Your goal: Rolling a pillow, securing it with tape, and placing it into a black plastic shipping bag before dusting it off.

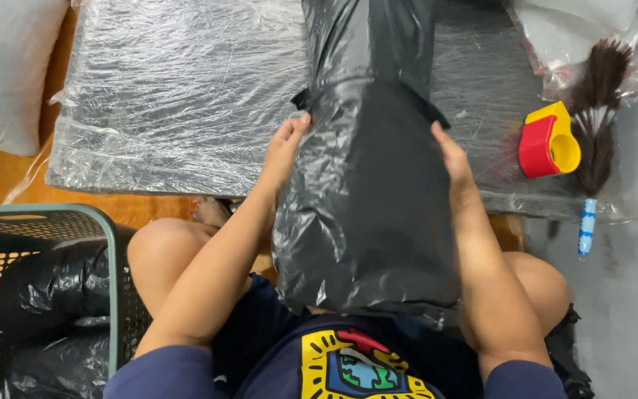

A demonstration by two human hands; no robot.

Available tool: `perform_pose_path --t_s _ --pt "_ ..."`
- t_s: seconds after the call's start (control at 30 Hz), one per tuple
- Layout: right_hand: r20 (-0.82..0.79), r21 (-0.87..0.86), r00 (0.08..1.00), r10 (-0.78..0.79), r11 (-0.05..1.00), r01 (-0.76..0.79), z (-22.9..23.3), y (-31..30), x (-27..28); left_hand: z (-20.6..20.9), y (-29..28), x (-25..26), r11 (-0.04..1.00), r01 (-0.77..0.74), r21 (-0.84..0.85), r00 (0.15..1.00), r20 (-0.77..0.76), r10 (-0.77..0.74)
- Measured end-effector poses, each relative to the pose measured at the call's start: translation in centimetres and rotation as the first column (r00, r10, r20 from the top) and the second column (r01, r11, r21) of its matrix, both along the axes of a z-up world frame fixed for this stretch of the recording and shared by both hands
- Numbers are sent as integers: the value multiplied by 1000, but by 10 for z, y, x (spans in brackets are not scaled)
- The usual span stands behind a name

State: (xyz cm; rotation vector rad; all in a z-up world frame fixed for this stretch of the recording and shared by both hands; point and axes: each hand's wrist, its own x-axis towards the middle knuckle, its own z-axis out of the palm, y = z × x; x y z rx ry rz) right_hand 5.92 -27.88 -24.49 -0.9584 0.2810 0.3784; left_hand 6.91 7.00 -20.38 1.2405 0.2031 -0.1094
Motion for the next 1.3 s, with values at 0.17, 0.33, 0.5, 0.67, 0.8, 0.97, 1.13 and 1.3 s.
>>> perform_pose_path --t_s 0.17,0.33,0.5,0.67,0.8,0.97,1.13,1.3 --pt "548 -797 743 384 510 324 -9 -17 8 -36 -21 36 994 -11 -110 992 124 24" --pt "472 -824 830 299 483 295 -3 -7 11 -72 -22 49 995 7 -102 985 170 10" --pt "391 -845 897 207 467 261 4 13 13 -103 -8 74 996 24 -82 973 232 -4" --pt "312 -861 946 91 449 241 14 26 13 -129 -4 107 996 67 -53 946 322 -46" --pt "248 -872 969 6 438 220 11 36 26 -25 -21 53 987 -101 127 991 103 88" --pt "155 -885 982 -106 428 186 15 50 30 -54 -16 66 962 -118 247 993 12 118" --pt "43 -901 977 -211 414 129 -8 35 -4 -60 -11 48 857 -202 474 954 292 63" --pt "361 -722 920 -155 578 380 -56 32 35 -76 -5 53 809 -231 540 963 247 110"
